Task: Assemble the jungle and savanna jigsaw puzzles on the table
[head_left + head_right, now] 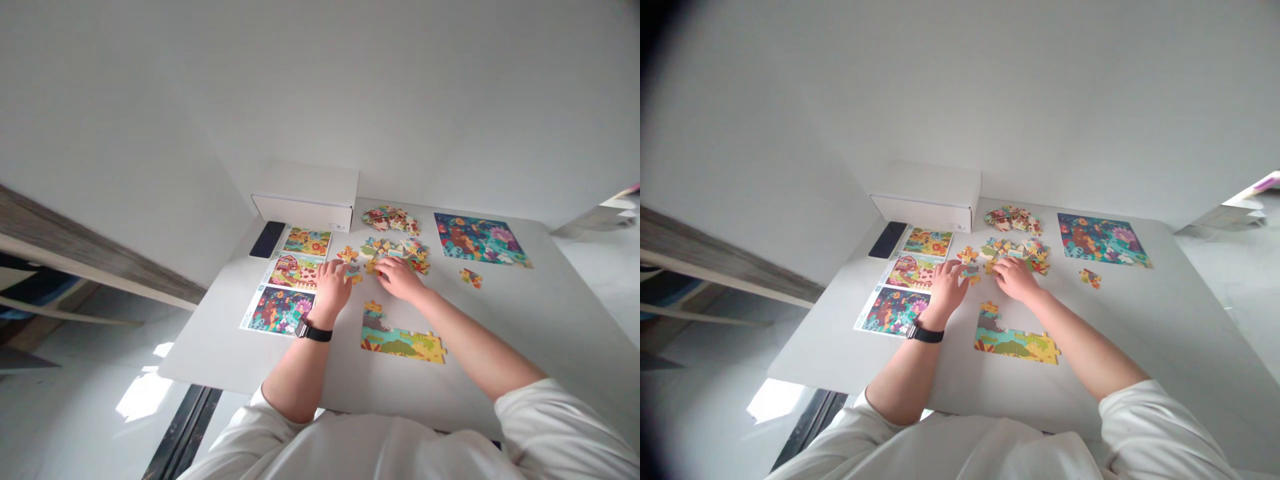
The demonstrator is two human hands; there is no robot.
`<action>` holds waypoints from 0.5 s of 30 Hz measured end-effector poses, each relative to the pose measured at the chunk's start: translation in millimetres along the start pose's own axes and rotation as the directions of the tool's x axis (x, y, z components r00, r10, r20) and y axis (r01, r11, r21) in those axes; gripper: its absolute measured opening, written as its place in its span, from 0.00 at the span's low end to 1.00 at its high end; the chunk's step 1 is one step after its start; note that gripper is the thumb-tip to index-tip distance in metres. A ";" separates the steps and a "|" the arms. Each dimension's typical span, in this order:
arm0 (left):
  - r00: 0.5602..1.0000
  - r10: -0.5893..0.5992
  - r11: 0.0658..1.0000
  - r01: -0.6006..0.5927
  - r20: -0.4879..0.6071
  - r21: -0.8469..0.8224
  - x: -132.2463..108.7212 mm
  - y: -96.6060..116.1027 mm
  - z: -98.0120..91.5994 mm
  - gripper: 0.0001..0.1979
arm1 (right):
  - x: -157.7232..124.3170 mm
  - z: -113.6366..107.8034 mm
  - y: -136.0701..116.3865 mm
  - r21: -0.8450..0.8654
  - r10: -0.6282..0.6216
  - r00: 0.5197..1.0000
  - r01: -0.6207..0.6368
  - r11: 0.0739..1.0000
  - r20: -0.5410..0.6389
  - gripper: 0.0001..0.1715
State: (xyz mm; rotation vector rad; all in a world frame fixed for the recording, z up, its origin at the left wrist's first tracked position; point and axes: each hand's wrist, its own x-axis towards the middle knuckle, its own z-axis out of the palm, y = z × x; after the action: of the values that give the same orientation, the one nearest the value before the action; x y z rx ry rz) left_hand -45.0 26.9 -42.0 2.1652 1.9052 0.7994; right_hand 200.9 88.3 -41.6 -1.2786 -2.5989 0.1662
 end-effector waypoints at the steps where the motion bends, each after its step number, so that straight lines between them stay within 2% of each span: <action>1: 0.999 0.041 0.999 -0.041 -0.012 -0.021 -0.4 1.5 1.8 0.15 | 3.6 0.4 0.5 -0.001 0.013 1.000 -0.013 1.000 -0.014 0.19; 4: 0.992 0.128 0.989 -0.128 -0.007 -0.069 -1.6 4.9 9.0 0.14 | 18.4 4.4 -0.1 0.004 0.018 0.999 -0.017 1.000 -0.048 0.26; 8: 0.988 0.149 0.983 -0.144 0.038 -0.112 -2.2 5.6 17.1 0.17 | 30.0 10.0 2.4 0.054 -0.039 0.997 0.043 0.998 -0.069 0.34; 10: 0.986 0.156 0.981 -0.147 0.065 -0.125 -2.2 5.5 18.7 0.18 | 27.1 9.3 11.4 0.051 0.001 0.994 0.004 0.999 -0.113 0.33; 12: 0.982 0.164 0.981 -0.151 0.098 -0.124 -2.5 6.2 19.0 0.19 | 19.0 6.6 25.3 0.025 0.091 0.984 -0.088 0.996 -0.152 0.30; 15: 0.966 0.194 0.978 -0.178 0.169 -0.105 -4.3 9.3 18.6 0.23 | 2.2 1.9 47.7 -0.008 0.157 0.977 -0.160 0.987 -0.142 0.25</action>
State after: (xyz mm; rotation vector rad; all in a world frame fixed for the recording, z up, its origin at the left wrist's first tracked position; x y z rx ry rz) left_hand -28.2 25.4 -54.9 2.2994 1.5695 0.6785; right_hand 235.6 119.2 -52.9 -1.4492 -2.3872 0.0755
